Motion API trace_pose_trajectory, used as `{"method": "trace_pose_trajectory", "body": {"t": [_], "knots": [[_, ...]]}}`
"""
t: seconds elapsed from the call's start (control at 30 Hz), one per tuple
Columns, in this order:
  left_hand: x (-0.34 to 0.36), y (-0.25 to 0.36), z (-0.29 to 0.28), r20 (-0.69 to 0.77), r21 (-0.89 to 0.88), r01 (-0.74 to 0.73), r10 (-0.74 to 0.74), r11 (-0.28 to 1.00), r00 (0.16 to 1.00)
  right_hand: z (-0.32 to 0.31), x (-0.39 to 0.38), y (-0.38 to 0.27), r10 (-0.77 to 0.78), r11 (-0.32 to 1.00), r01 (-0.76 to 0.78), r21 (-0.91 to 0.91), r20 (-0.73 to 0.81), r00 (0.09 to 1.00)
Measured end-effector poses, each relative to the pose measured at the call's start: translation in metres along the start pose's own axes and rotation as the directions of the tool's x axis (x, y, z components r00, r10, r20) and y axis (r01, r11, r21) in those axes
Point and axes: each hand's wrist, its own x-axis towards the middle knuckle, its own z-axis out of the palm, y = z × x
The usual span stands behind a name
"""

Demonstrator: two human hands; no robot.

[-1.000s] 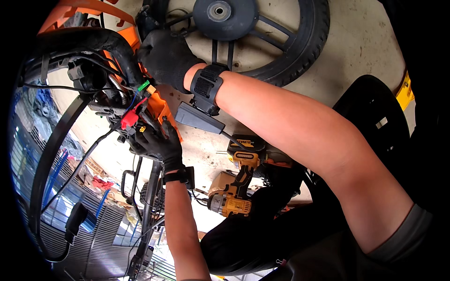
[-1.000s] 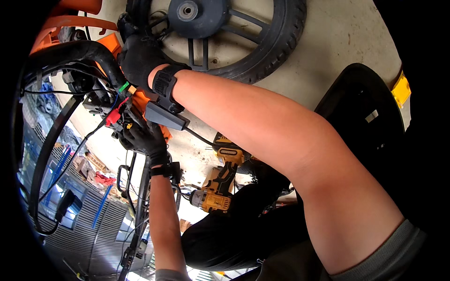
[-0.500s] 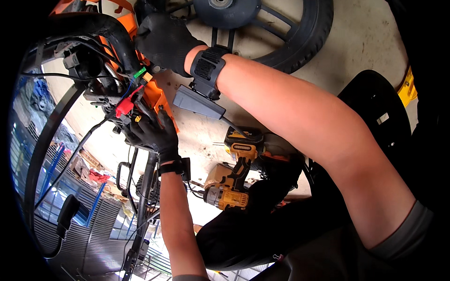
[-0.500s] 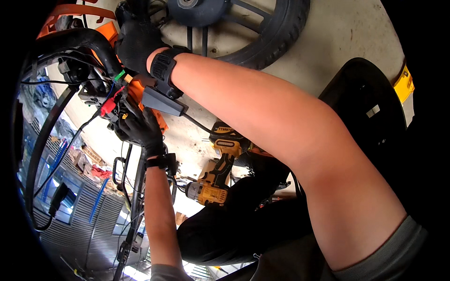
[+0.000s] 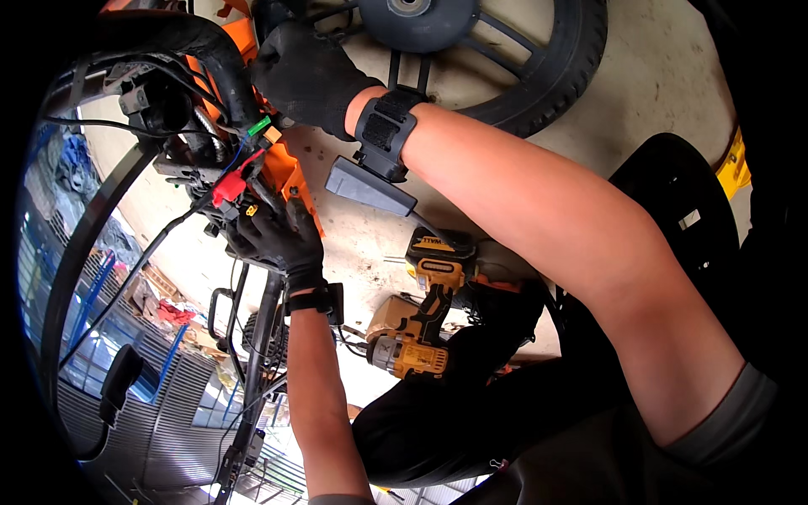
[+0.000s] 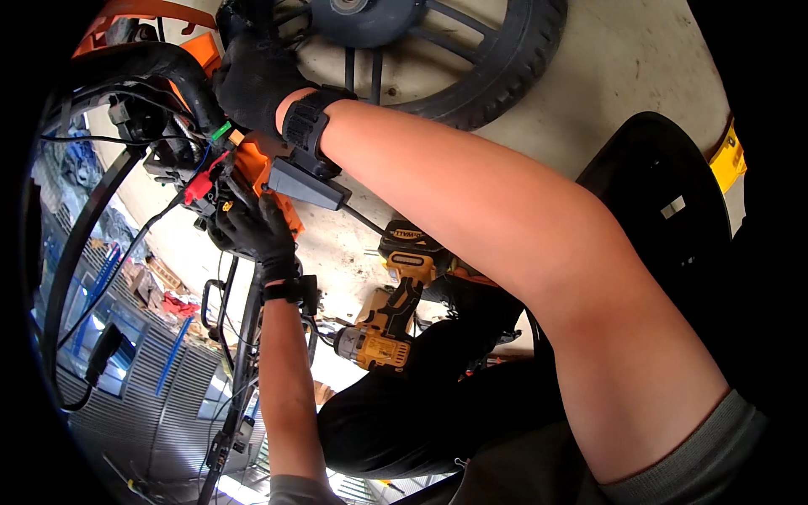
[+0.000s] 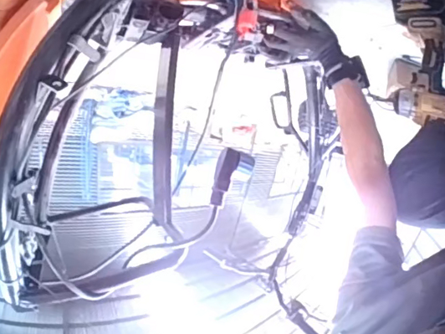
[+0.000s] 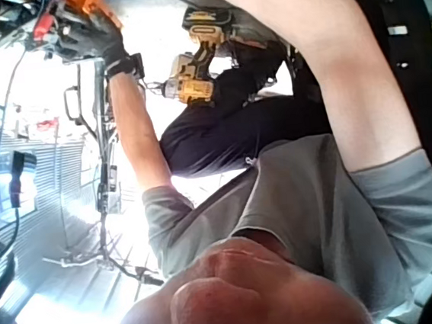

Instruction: The person connects wires and electrical components on a motorcycle frame by hand, then uses a power drill to tighten a bolt on the frame.

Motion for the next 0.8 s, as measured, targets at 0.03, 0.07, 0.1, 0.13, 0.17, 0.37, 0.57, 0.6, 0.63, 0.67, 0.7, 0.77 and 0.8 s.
{"method": "trace_pose_trajectory", "body": {"t": [0.03, 0.07, 0.1, 0.13, 0.17, 0.37, 0.57, 0.6, 0.63, 0.67, 0.7, 0.77, 0.8], "knots": [[0.001, 0.000, 0.000, 0.001, -0.007, -0.003, 0.003, 1.000, 1.000, 0.000, 0.001, 0.001, -0.024, 1.000, 0.025, 0.005, -0.018, 1.000], [0.001, 0.000, -0.001, 0.001, -0.014, -0.007, 0.007, 1.000, 1.000, 0.000, 0.002, 0.002, -0.038, 0.999, 0.038, -0.006, -0.025, 0.999], [0.001, -0.001, -0.001, 0.013, -0.018, 0.002, -0.002, 1.000, 1.000, 0.000, 0.002, 0.003, -0.050, 0.999, 0.050, -0.015, -0.032, 0.998], [0.000, -0.002, -0.001, 0.023, -0.021, 0.013, -0.012, 1.000, 1.000, 0.001, 0.003, 0.003, -0.053, 0.998, 0.052, -0.041, -0.027, 0.998], [-0.001, -0.003, 0.000, 0.034, -0.025, 0.023, -0.022, 0.999, 0.999, 0.003, 0.004, 0.003, -0.049, 0.997, 0.048, -0.058, -0.026, 0.998], [0.000, -0.001, -0.002, 0.060, -0.009, 0.035, -0.034, 0.999, 0.998, 0.004, 0.005, 0.007, -0.099, 0.988, 0.097, -0.123, -0.005, 0.995], [-0.001, 0.000, -0.003, 0.078, 0.037, 0.028, -0.031, 0.999, 0.997, 0.001, 0.000, 0.001, -0.026, 0.998, 0.025, -0.059, -0.017, 1.000], [0.000, 0.001, -0.003, 0.079, 0.033, 0.029, -0.031, 0.999, 0.996, 0.002, 0.002, 0.002, -0.034, 0.996, 0.031, -0.084, -0.028, 0.999], [0.001, 0.002, -0.002, 0.050, 0.025, 0.020, -0.021, 0.999, 0.999, 0.002, 0.003, 0.000, -0.026, 0.996, 0.024, -0.086, -0.019, 0.999], [0.001, 0.002, 0.000, 0.021, 0.017, 0.010, -0.010, 1.000, 1.000, 0.001, 0.003, -0.001, -0.017, 0.996, 0.016, -0.087, -0.011, 1.000], [0.001, 0.002, 0.002, -0.008, 0.009, 0.000, 0.000, 1.000, 1.000, 0.000, 0.004, -0.002, -0.009, 0.996, 0.009, -0.089, -0.003, 1.000], [-0.004, -0.004, 0.003, 0.050, -0.004, 0.041, -0.041, 0.999, 0.998, -0.003, 0.004, -0.004, 0.010, 0.997, -0.006, -0.076, 0.048, 0.999], [-0.007, -0.007, 0.003, 0.079, -0.010, 0.062, -0.061, 0.998, 0.995, -0.005, 0.003, -0.005, 0.019, 0.997, -0.013, -0.070, 0.074, 0.997]]}}
